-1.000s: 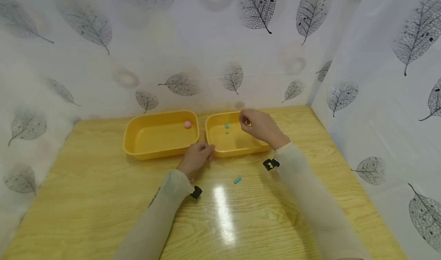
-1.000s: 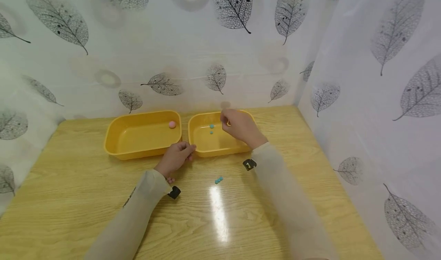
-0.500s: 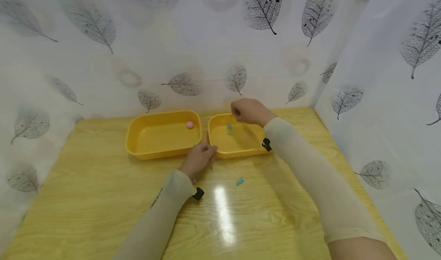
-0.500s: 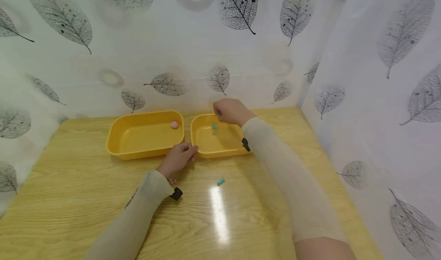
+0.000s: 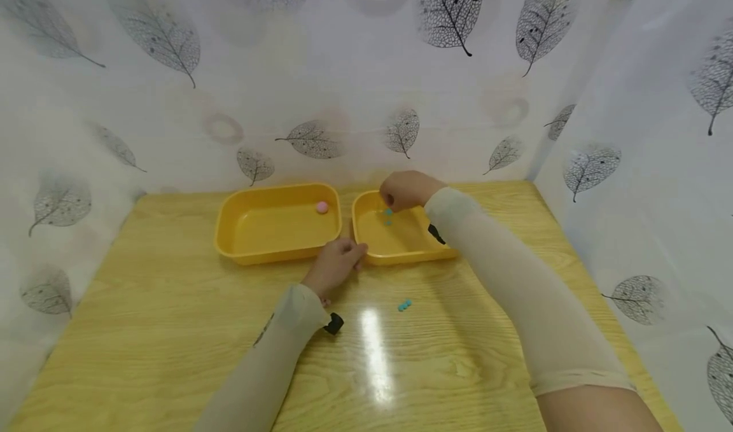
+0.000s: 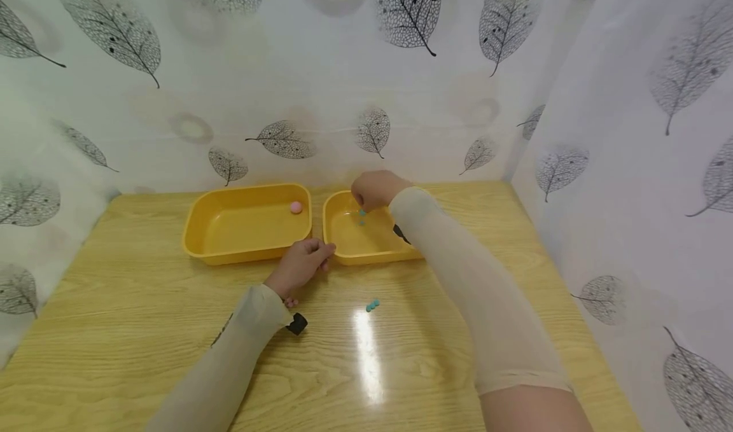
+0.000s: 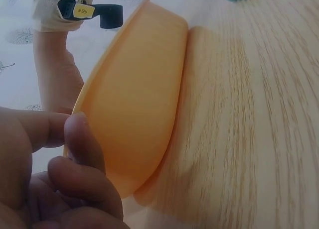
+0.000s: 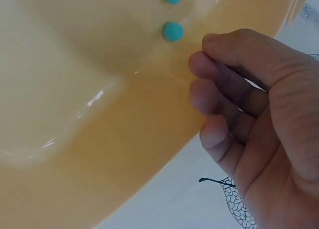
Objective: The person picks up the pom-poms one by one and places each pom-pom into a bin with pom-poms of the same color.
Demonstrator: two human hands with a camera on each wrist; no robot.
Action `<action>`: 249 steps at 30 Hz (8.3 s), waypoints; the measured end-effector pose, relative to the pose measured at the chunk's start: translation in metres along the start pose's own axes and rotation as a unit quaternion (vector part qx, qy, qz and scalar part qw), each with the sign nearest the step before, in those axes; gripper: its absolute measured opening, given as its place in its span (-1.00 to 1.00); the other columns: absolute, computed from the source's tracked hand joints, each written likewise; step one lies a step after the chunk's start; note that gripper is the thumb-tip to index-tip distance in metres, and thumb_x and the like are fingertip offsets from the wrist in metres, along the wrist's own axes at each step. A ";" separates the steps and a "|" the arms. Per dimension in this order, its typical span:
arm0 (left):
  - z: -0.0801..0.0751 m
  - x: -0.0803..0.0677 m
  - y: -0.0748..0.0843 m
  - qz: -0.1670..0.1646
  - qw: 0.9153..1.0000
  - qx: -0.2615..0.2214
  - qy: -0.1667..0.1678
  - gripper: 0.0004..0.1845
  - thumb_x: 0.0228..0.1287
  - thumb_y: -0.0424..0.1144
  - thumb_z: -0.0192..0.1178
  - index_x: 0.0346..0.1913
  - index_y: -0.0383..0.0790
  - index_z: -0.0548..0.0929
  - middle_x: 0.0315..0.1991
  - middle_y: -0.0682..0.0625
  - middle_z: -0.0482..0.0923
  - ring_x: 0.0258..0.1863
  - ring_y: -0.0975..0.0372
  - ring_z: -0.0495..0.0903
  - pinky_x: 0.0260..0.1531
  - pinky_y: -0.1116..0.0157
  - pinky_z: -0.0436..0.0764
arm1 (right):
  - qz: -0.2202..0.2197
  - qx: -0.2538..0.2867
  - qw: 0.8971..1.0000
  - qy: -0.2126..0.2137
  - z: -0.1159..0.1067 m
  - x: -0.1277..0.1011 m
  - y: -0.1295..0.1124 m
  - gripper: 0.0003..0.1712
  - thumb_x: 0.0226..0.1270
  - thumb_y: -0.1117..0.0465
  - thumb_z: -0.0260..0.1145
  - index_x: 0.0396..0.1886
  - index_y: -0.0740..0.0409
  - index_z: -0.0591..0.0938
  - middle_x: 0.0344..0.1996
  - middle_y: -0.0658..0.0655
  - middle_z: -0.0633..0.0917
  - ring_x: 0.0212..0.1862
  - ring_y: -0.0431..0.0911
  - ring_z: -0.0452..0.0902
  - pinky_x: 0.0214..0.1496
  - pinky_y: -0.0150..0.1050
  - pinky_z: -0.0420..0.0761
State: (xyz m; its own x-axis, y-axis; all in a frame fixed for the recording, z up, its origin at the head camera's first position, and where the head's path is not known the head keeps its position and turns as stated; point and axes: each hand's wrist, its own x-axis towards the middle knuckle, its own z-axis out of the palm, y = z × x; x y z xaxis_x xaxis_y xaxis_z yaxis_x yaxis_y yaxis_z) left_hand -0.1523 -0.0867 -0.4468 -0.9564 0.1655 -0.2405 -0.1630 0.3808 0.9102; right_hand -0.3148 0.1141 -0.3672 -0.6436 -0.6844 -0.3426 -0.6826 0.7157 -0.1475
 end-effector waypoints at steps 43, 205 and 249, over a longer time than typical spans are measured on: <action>0.000 0.000 0.000 0.007 1.000 0.001 -0.006 -0.54 0.58 0.05 0.11 -0.29 -0.32 0.66 -0.28 -0.11 0.67 -0.42 0.14 0.38 -0.29 0.17 0.39 | 0.010 0.062 0.996 0.063 0.014 -0.060 -0.001 -0.84 0.48 0.25 0.29 -0.05 0.15 0.72 -0.18 0.08 0.68 -0.17 -0.05 0.51 0.02 -0.07 0.56; 0.001 -0.001 0.002 -0.004 1.000 0.009 -0.011 -0.54 0.58 0.09 0.11 -0.27 -0.29 0.63 -0.28 -0.11 0.66 -0.35 0.11 0.43 -0.24 0.18 0.37 | -0.004 0.147 0.895 0.422 0.071 -0.130 -0.042 -0.91 0.38 0.40 0.29 -0.17 0.21 0.66 -0.28 0.12 0.67 -0.27 0.06 0.57 -0.17 -0.15 0.57; -0.001 0.005 0.002 0.014 1.000 0.013 -0.006 -0.57 0.57 0.08 0.13 -0.34 -0.22 0.63 -0.33 -0.03 0.61 -0.42 0.13 0.35 -0.33 0.20 0.34 | 0.048 0.152 0.903 0.399 0.070 -0.119 -0.034 -0.94 0.46 0.24 0.30 -0.19 0.13 0.66 -0.29 0.07 0.68 -0.23 0.02 0.60 -0.14 -0.13 0.61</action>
State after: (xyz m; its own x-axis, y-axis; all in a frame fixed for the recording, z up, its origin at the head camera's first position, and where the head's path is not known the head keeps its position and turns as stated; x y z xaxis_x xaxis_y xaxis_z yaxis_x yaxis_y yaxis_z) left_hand -0.1574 -0.0865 -0.4459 -0.9575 0.1874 -0.2194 -0.1295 0.4003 0.9072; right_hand -0.1906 0.1809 -0.3859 -0.8217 -0.4127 0.3930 -0.5624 0.6984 -0.4425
